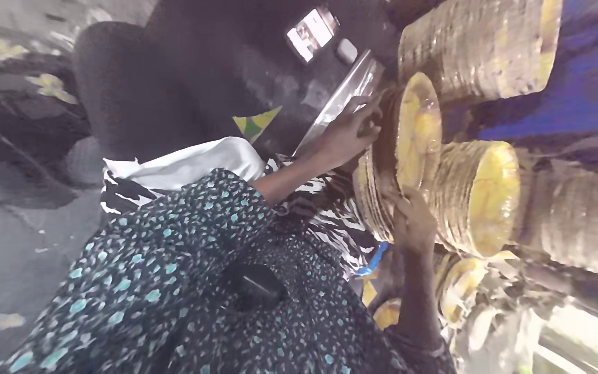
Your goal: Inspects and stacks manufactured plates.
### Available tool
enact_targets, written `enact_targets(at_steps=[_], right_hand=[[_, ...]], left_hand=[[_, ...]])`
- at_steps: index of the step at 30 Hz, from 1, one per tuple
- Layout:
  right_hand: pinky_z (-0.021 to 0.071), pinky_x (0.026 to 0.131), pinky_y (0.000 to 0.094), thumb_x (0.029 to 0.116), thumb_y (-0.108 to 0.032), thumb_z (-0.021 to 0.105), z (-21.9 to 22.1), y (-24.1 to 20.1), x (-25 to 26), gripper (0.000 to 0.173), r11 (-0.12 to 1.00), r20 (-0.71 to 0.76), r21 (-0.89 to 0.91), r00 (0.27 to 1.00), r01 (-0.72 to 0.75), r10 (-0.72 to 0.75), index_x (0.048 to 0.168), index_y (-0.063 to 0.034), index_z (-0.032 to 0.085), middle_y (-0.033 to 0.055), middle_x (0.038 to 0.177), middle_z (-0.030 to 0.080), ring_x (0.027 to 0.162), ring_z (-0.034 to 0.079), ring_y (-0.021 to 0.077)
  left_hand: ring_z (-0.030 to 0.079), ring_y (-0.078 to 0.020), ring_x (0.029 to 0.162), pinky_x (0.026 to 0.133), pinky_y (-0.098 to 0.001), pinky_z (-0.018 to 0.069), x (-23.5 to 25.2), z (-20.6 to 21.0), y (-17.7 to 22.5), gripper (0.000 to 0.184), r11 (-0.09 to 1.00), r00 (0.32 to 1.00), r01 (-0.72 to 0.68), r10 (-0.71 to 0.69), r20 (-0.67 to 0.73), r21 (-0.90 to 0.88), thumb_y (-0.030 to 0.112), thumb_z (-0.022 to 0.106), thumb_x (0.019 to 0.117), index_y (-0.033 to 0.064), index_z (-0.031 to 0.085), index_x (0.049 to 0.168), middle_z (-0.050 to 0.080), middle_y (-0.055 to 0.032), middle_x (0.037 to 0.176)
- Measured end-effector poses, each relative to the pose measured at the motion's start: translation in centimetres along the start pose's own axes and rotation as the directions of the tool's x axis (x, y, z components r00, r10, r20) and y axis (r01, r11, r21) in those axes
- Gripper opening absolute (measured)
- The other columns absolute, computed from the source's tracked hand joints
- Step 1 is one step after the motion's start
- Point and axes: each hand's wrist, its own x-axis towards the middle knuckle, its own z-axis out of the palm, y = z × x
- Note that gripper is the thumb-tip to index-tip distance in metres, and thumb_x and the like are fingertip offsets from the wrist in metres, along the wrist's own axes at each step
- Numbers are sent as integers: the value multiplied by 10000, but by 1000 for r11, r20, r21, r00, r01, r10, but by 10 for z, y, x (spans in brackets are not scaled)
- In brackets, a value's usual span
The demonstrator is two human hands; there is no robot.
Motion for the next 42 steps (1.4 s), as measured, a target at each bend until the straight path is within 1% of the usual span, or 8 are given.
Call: enact_targets(at_steps=[3, 5, 9, 17, 24, 35, 40, 42], right_hand=[[561, 841, 536, 975, -193, 532, -3, 0, 1, 396, 1000, 96, 27, 995, -13, 11, 1230, 55, 706, 343, 1247, 637, 1022, 684, 458], [559, 841, 543, 965, -240, 559, -3, 3, 1, 422, 1000, 114, 31, 993, -5, 2, 1236, 48, 706, 341, 1270, 627, 1028, 683, 456], [571, 751, 540, 957, -156, 573, -3, -2, 3, 332, 1000, 72, -6, 997, 14, -13, 1169, 35, 743, 327, 1192, 666, 926, 704, 450], [583, 706, 473, 950, -67, 596, -7, -15, 6, 229, 995, -30, -82, 998, -63, 60, 1044, 45, 773, 277, 1032, 730, 796, 727, 375], [577, 682, 393, 930, -54, 591, -4, -8, 2, 237, 998, -69, -61, 998, -14, 10, 1034, 44, 779, 268, 993, 734, 744, 715, 315], [581, 707, 416, 937, -57, 592, -3, -11, 2, 231, 997, -73, -73, 997, -38, 33, 1028, 46, 778, 259, 1000, 739, 785, 726, 339], [568, 701, 329, 916, -59, 612, -5, -16, 0, 198, 997, -194, -49, 980, -64, 53, 938, 66, 765, 222, 833, 729, 728, 704, 257], [563, 705, 359, 928, -71, 602, -10, -20, 1, 217, 993, -199, -94, 979, -72, 52, 937, 83, 754, 237, 827, 721, 733, 703, 281]], left_hand=[[619, -274, 1158, 930, -385, 541, 0, 1, -1, 307, 1000, 1000, -21, 21, -20, 20, 123, 579, 1025, 6, 592, 1309, 449, -221, 1482], [614, -281, 1162, 937, -393, 537, 0, 1, -1, 319, 999, 999, -25, 26, -24, 34, 120, 579, 1022, -3, 594, 1315, 455, -228, 1470], [623, -261, 1132, 918, -377, 539, -1, 0, -1, 296, 999, 1000, -15, 16, -26, 34, 135, 585, 1023, 7, 602, 1289, 461, -219, 1459], [631, -247, 1115, 906, -372, 551, 0, 0, 2, 300, 999, 999, 30, -30, -26, -12, 175, 591, 1031, 18, 602, 1286, 450, -209, 1468], [608, -277, 1173, 959, -388, 524, 0, 2, 2, 311, 1000, 999, 19, -19, -40, 13, 175, 600, 1027, 11, 607, 1291, 448, -222, 1475], [622, -278, 1150, 929, -391, 542, 2, 2, -1, 308, 999, 999, 38, -37, -36, 11, 160, 592, 1028, 5, 602, 1293, 439, -221, 1488], [613, -293, 1167, 956, -389, 527, 2, 2, -2, 345, 999, 997, 41, -40, -60, 29, 156, 602, 1019, -15, 592, 1319, 449, -236, 1474], [602, -295, 1197, 973, -385, 524, 2, 2, -3, 375, 998, 997, 48, -46, -63, 29, 162, 611, 1017, -20, 573, 1343, 437, -237, 1492]])
